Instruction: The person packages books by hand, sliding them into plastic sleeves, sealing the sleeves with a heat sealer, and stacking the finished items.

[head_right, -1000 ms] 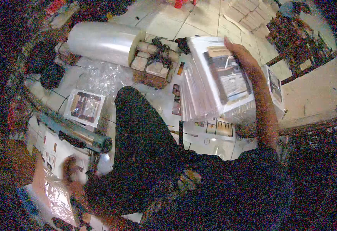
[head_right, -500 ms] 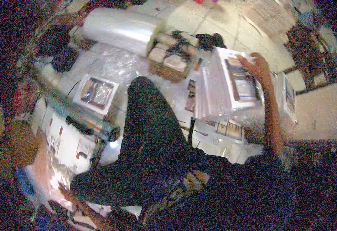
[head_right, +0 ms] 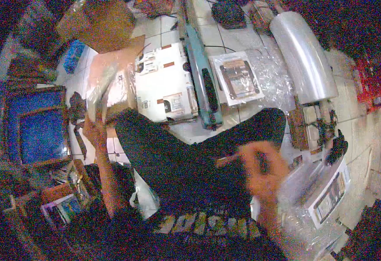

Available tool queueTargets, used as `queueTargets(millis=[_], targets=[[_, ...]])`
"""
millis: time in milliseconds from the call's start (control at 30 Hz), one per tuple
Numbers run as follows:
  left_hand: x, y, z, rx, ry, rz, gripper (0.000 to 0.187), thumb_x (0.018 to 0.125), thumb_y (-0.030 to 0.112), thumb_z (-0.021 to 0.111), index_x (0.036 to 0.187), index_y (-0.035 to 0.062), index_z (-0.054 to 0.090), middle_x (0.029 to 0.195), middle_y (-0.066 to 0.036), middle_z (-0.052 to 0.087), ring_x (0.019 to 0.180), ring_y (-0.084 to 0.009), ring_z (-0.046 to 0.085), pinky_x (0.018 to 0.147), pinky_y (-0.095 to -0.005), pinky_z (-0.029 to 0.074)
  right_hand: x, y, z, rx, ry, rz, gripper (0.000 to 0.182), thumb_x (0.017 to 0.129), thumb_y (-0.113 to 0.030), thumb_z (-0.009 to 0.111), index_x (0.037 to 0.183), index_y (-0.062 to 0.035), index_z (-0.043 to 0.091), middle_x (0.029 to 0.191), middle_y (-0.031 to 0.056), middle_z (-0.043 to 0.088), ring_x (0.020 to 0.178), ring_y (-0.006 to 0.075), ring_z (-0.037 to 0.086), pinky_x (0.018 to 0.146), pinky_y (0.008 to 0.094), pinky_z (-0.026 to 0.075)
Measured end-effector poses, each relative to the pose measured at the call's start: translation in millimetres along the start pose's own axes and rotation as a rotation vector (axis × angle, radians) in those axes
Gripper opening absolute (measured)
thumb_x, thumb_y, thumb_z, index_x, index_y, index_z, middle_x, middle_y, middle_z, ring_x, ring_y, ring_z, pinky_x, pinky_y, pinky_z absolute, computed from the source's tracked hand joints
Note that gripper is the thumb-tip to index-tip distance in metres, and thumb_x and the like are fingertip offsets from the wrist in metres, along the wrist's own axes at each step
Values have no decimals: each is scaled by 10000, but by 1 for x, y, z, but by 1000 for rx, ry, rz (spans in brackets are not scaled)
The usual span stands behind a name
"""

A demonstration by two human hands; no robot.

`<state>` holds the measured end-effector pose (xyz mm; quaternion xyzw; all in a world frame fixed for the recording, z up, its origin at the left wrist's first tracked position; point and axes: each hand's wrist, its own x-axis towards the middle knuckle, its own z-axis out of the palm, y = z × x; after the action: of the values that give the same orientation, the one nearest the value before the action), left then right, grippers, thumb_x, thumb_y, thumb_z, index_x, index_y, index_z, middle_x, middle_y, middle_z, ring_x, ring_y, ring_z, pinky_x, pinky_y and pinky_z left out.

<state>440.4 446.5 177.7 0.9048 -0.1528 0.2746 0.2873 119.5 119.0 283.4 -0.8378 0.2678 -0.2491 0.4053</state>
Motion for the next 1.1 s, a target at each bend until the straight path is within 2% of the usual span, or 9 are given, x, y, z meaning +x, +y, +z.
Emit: queueTargets(millis=[133,333,367,400,500,667,733,833,1100], targets=[[-46,51,-46,-94,68,102,395,783,78,640,1139,-86,597,1030,-233,672,929,-338,678,792,-379,522,-7,1,108,782,-624,305,511,972,-399,474,1233,35,542,1080,164,631,959,228,617,891,344,475],[-122,113,-78,-232,-416,419,303,874,162,570,1123,9,650,1166,-181,636,1141,-322,592,1033,-551,375,17,-18,132,1633,-742,1006,1118,760,-865,254,1374,64,355,1260,222,535,1124,357,551,998,512,403],[-130,117,-78,-215,-479,418,333,861,146,579,1164,15,626,1218,-179,604,1188,-309,557,1050,-552,351,13,1,148,1700,-668,969,890,845,-672,499,1337,63,403,1207,202,577,1047,309,601,942,453,467],[-135,121,-80,-199,-548,418,373,848,130,588,1204,22,601,1271,-177,573,1234,-296,522,1067,-552,327,9,4,153,1693,-679,979,890,845,-672,499,1337,63,403,1207,202,577,1047,309,601,942,453,467],[-122,143,-86,-155,-826,379,463,833,89,596,1281,-5,522,1346,-189,506,1293,-299,455,1087,-546,286,7,6,161,1008,-650,743,451,768,15,725,1178,62,544,1091,158,650,949,213,656,817,312,538],[-101,68,-58,-68,-67,-207,500,899,275,601,1275,-40,504,1268,-195,554,1188,-255,519,1012,-355,375,15,35,166,1065,-690,798,405,798,-43,717,1149,74,555,1041,154,660,873,219,674,778,343,565],[-90,3,-58,-383,-494,-801,483,951,336,539,1247,-45,529,1145,-147,615,1034,-187,560,883,-273,419,16,48,170,1120,-753,826,402,801,-66,730,1160,16,569,1057,132,666,878,220,669,771,358,566],[-81,-1,-65,-301,-772,-842,424,977,297,511,1206,-57,551,1066,-97,633,922,-146,558,791,-266,431,10,68,186,1096,-698,835,403,807,-117,741,1150,16,578,1041,120,669,861,207,668,758,363,569],[-68,50,-110,-824,-537,-706,334,940,176,547,1174,-63,556,1057,-115,657,891,-151,621,796,-278,485,8,77,161,1076,-726,890,463,790,-166,760,1172,8,565,1018,107,666,872,218,663,785,353,554]])
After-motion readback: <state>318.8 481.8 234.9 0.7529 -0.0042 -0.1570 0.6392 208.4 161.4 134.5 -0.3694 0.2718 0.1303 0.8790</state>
